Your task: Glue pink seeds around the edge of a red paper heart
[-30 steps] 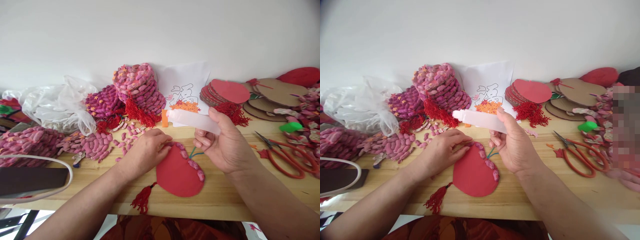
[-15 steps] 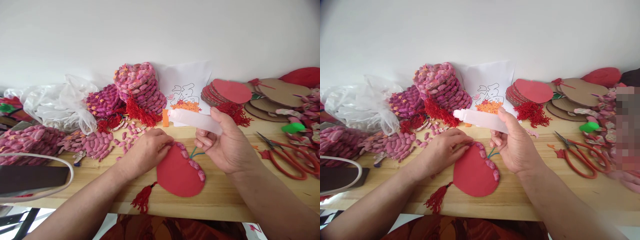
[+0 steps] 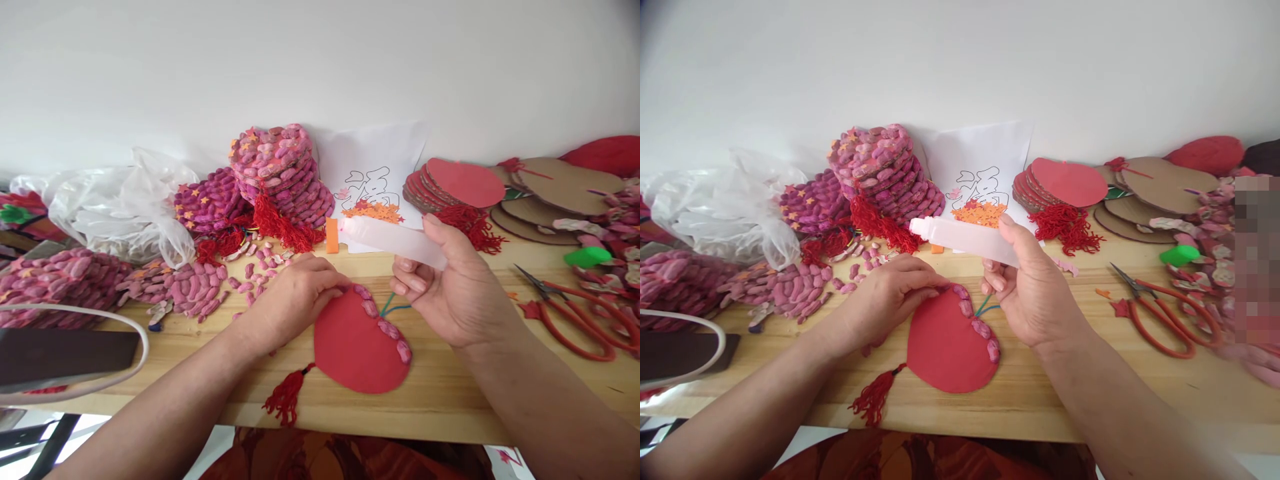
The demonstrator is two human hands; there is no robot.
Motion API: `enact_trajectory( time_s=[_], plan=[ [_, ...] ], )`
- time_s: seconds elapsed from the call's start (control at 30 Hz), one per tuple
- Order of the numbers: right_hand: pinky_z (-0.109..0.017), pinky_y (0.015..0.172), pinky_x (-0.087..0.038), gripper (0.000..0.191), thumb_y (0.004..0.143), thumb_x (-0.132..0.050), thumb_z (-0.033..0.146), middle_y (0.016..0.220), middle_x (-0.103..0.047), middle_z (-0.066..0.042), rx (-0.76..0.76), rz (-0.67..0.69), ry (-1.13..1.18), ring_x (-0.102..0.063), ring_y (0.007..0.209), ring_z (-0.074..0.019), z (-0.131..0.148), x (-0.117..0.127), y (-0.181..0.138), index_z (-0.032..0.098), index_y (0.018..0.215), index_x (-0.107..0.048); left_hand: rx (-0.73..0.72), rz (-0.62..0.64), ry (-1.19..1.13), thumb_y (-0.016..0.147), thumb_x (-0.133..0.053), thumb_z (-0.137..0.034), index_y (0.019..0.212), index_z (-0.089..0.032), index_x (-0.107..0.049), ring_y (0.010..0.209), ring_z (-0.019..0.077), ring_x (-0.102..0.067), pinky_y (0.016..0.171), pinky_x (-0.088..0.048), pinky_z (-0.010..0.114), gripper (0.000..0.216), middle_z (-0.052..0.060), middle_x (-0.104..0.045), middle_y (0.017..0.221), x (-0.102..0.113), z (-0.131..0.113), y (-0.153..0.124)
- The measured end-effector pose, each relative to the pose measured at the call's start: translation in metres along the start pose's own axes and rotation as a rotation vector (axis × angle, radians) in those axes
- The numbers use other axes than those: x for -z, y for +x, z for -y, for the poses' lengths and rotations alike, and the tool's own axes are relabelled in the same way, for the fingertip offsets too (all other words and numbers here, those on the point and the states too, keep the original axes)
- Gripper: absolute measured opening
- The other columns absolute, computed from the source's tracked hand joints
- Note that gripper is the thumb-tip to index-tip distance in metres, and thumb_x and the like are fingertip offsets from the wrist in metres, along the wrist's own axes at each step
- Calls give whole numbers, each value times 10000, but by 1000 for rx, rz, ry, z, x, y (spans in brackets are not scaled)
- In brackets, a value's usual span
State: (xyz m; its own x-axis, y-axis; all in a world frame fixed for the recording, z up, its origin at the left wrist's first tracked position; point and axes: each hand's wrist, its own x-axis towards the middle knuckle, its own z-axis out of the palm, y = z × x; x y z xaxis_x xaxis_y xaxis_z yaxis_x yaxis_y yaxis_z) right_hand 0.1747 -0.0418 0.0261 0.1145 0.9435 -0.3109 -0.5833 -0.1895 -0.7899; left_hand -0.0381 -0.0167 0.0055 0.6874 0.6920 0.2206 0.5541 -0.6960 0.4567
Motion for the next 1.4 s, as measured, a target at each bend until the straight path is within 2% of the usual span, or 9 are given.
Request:
enact_trajectory(
  time_s=[0.47, 0.77, 1.0, 1.4],
  plan=[
    [-269, 453, -379, 472, 709, -849, 621, 572, -425, 71, 9, 2, -24, -299, 453, -93, -2, 3, 2, 261, 800, -557, -32, -36, 33, 998, -599, -143, 1068, -203, -796, 898, 191, -696, 802, -551, 311, 217, 70, -744, 945, -8, 5, -3],
    [-260, 452, -387, 409, 740, -842, 555, 576, -450, 60, -12, -10, -9, -297, 461, -92, -2, 1, 1, 255, 803, -572, -51, -53, 39, 997, -580, -104, 1059, -186, -794, 880, 187, -685, 796, -553, 310, 237, 67, -739, 934, -11, 6, -3],
    [-261, 451, -387, 423, 751, -827, 583, 572, -441, 64, 3, 0, -26, -301, 455, -93, -4, 3, 5, 255, 803, -566, -65, -55, 69, 1001, -583, -115, 1069, -206, -789, 875, 183, -673, 796, -551, 317, 235, 63, -735, 948, -14, 8, -4],
    [-240, 450, -381, 428, 719, -856, 557, 559, -452, 66, 6, -1, -17, -297, 457, -90, -6, 4, 7, 250, 787, -566, -15, -52, 56, 971, -600, -72, 1090, -216, -788, 907, 180, -670, 843, -550, 310, 265, 39, -735, 978, -15, 4, -3]
  ],
)
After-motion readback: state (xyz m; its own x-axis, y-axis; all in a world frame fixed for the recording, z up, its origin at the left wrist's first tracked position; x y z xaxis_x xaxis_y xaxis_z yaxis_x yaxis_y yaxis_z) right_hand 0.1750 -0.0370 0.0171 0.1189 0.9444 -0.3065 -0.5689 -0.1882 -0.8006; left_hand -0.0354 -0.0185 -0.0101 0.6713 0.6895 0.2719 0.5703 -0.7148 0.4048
